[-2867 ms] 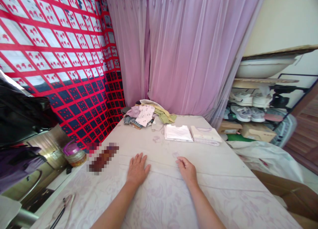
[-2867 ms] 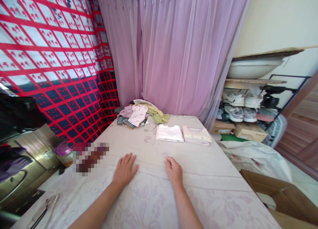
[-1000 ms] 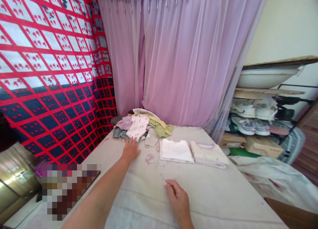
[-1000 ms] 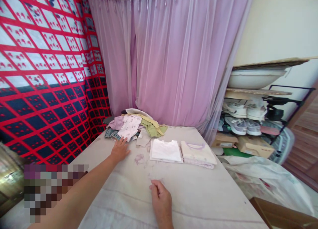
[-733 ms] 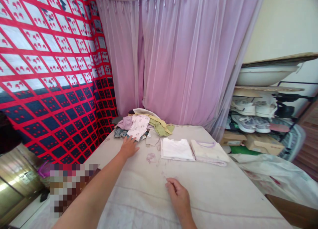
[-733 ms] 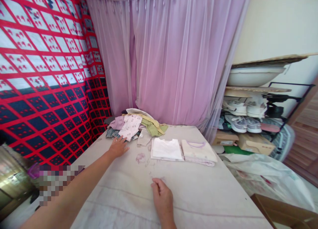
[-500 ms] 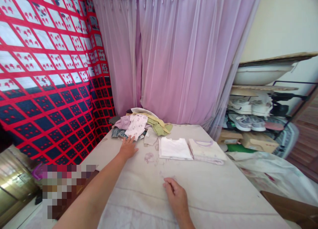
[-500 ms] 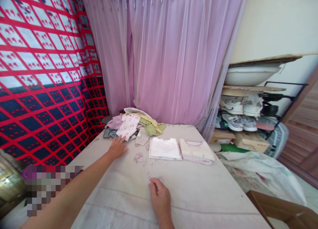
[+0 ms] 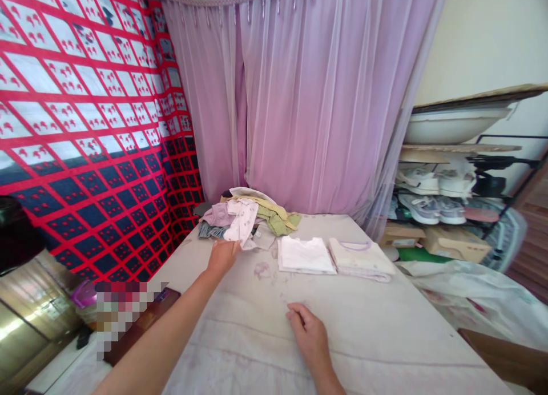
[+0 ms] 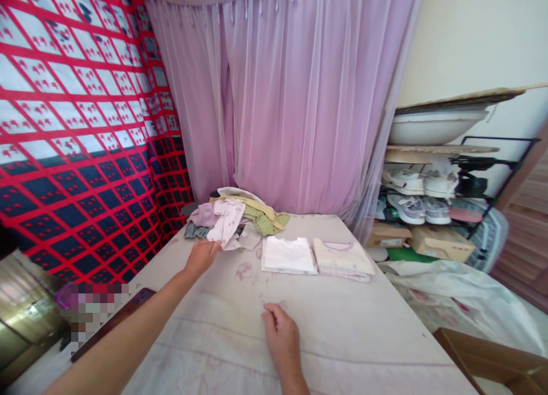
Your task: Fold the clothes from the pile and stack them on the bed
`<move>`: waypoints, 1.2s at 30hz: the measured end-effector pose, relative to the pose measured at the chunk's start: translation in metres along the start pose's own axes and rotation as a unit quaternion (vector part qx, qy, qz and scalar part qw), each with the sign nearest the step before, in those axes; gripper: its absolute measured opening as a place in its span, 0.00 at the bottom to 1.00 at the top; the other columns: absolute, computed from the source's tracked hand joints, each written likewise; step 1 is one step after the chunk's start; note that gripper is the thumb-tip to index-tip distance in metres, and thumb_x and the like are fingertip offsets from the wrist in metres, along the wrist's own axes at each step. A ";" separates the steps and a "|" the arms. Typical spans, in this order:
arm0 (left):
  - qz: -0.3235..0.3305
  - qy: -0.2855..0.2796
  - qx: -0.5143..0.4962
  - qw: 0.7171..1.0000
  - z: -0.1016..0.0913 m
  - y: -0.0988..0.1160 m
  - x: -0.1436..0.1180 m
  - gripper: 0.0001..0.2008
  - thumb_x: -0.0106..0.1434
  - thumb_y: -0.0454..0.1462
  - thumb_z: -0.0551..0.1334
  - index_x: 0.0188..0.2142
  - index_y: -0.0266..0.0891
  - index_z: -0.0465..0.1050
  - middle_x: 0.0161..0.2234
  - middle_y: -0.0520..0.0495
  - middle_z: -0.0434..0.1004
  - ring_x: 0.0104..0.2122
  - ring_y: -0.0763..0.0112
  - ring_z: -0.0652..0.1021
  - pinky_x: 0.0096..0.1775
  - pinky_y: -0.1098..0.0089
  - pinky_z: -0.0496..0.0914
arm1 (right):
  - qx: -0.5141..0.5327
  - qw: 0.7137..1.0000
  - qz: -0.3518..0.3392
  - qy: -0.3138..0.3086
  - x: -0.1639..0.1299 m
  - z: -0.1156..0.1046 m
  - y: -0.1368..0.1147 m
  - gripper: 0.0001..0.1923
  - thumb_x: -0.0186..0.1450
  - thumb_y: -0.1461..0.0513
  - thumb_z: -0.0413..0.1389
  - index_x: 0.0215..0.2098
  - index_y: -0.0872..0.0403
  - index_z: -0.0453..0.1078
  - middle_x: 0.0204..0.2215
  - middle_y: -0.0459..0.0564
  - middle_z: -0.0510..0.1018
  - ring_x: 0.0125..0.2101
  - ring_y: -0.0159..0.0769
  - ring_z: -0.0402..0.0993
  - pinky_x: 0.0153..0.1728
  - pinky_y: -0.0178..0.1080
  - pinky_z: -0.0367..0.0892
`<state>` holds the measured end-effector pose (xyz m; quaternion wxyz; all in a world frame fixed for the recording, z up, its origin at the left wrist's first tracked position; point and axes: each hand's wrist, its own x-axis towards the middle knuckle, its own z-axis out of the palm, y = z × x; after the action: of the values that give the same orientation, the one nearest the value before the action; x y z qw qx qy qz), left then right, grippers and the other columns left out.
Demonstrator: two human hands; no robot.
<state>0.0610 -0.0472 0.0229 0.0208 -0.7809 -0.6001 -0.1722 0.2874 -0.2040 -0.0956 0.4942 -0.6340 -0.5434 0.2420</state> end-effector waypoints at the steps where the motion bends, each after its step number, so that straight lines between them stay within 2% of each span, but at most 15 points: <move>1: -0.011 0.008 -0.010 1.000 -0.005 0.001 -0.008 0.27 0.69 0.43 0.41 0.33 0.40 0.78 0.34 0.43 0.80 0.40 0.63 0.76 0.47 0.65 0.62 | 0.001 1.000 0.002 0.000 0.000 0.000 0.000 0.18 0.59 0.52 0.48 0.34 0.50 0.77 0.30 0.48 0.82 0.31 0.40 0.77 0.36 0.36 0.70; 4: -0.049 0.023 -0.033 0.998 -0.009 0.004 -0.038 0.29 0.70 0.43 0.38 0.28 0.40 0.75 0.29 0.46 0.78 0.34 0.67 0.76 0.39 0.70 0.64 | 0.012 1.000 0.006 -0.006 0.001 0.000 0.001 0.19 0.58 0.51 0.48 0.34 0.51 0.77 0.28 0.49 0.82 0.30 0.40 0.77 0.34 0.37 0.70; 8: -0.114 0.010 -0.101 0.988 0.005 0.007 -0.081 0.29 0.69 0.45 0.39 0.22 0.40 0.70 0.21 0.49 0.73 0.26 0.69 0.73 0.30 0.72 0.61 | 0.007 1.000 -0.008 -0.007 0.002 -0.001 0.002 0.19 0.58 0.51 0.48 0.34 0.52 0.77 0.30 0.50 0.82 0.33 0.41 0.78 0.35 0.38 0.70; 13: -0.158 0.011 -0.235 0.959 0.027 0.015 -0.129 0.27 0.64 0.53 0.41 0.15 0.41 0.55 0.15 0.53 0.56 0.20 0.71 0.64 0.25 0.72 0.53 | -0.006 0.999 -0.035 0.004 0.002 -0.002 0.000 0.19 0.58 0.51 0.48 0.34 0.51 0.77 0.31 0.49 0.82 0.32 0.41 0.77 0.37 0.38 0.70; 17: -0.150 0.009 -0.326 0.933 0.033 0.020 -0.161 0.29 0.58 0.61 0.45 0.15 0.42 0.47 0.16 0.54 0.46 0.18 0.75 0.56 0.23 0.71 0.47 | -0.034 0.999 -0.041 -0.007 0.001 -0.002 -0.002 0.19 0.58 0.52 0.47 0.34 0.50 0.77 0.31 0.48 0.82 0.32 0.40 0.77 0.36 0.37 0.70; 21: -0.128 -0.041 -0.422 0.897 0.037 0.019 -0.187 0.31 0.54 0.65 0.45 0.14 0.42 0.46 0.15 0.56 0.44 0.17 0.78 0.51 0.22 0.71 0.45 | -0.070 0.996 -0.045 -0.014 0.000 -0.001 -0.003 0.18 0.59 0.53 0.47 0.35 0.49 0.76 0.32 0.48 0.82 0.34 0.40 0.77 0.38 0.37 0.68; 23: -0.118 -0.078 -0.456 0.879 0.039 0.018 -0.195 0.33 0.52 0.67 0.45 0.13 0.42 0.47 0.13 0.56 0.45 0.16 0.78 0.51 0.21 0.71 0.46 | -0.092 0.995 -0.042 -0.020 0.001 -0.001 -0.004 0.17 0.59 0.54 0.47 0.36 0.49 0.76 0.33 0.48 0.82 0.35 0.40 0.77 0.38 0.38 0.68; 25: -0.110 -0.085 -0.484 0.864 0.039 0.017 -0.200 0.34 0.51 0.67 0.46 0.11 0.41 0.51 0.11 0.55 0.50 0.15 0.77 0.54 0.21 0.72 0.50 | -0.119 0.992 -0.029 -0.027 0.003 -0.001 -0.008 0.17 0.60 0.55 0.46 0.36 0.49 0.76 0.34 0.48 0.82 0.35 0.40 0.77 0.38 0.38 0.67; 28: -0.118 -0.029 -0.542 0.832 0.035 0.017 -0.201 0.33 0.55 0.65 0.47 0.12 0.41 0.54 0.14 0.50 0.64 0.19 0.73 0.64 0.28 0.70 0.61 | -0.150 0.988 -0.007 -0.047 0.005 0.005 -0.026 0.20 0.62 0.53 0.46 0.42 0.50 0.74 0.34 0.50 0.81 0.36 0.40 0.77 0.38 0.38 0.66; 30: -0.133 0.008 -0.577 0.806 0.031 0.016 -0.200 0.31 0.58 0.62 0.47 0.12 0.42 0.55 0.17 0.48 0.70 0.22 0.70 0.69 0.32 0.69 0.64 | -0.161 0.984 -0.003 -0.075 0.004 0.015 -0.044 0.24 0.63 0.50 0.45 0.50 0.52 0.70 0.37 0.51 0.81 0.37 0.40 0.76 0.39 0.39 0.66; 34: -0.156 0.033 -0.640 0.751 0.030 0.008 -0.198 0.30 0.59 0.60 0.49 0.13 0.42 0.57 0.18 0.48 0.71 0.23 0.69 0.70 0.34 0.68 0.66 | -0.215 0.969 -0.007 -0.121 0.000 0.045 -0.078 0.32 0.61 0.46 0.49 0.57 0.56 0.63 0.45 0.57 0.77 0.43 0.44 0.74 0.42 0.41 0.64; 36: -0.173 0.040 -0.681 0.711 0.031 0.003 -0.197 0.30 0.58 0.61 0.51 0.13 0.41 0.58 0.18 0.49 0.71 0.23 0.70 0.70 0.34 0.68 0.66 | -0.258 0.956 -0.009 -0.136 -0.001 0.056 -0.086 0.31 0.59 0.52 0.53 0.57 0.57 0.63 0.46 0.60 0.76 0.45 0.46 0.72 0.42 0.41 0.63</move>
<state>0.0278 -0.2241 -0.0639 -0.5223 -0.4587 -0.4434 -0.5658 0.2013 -0.1910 -0.0417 0.2370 -0.6964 -0.6550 0.1731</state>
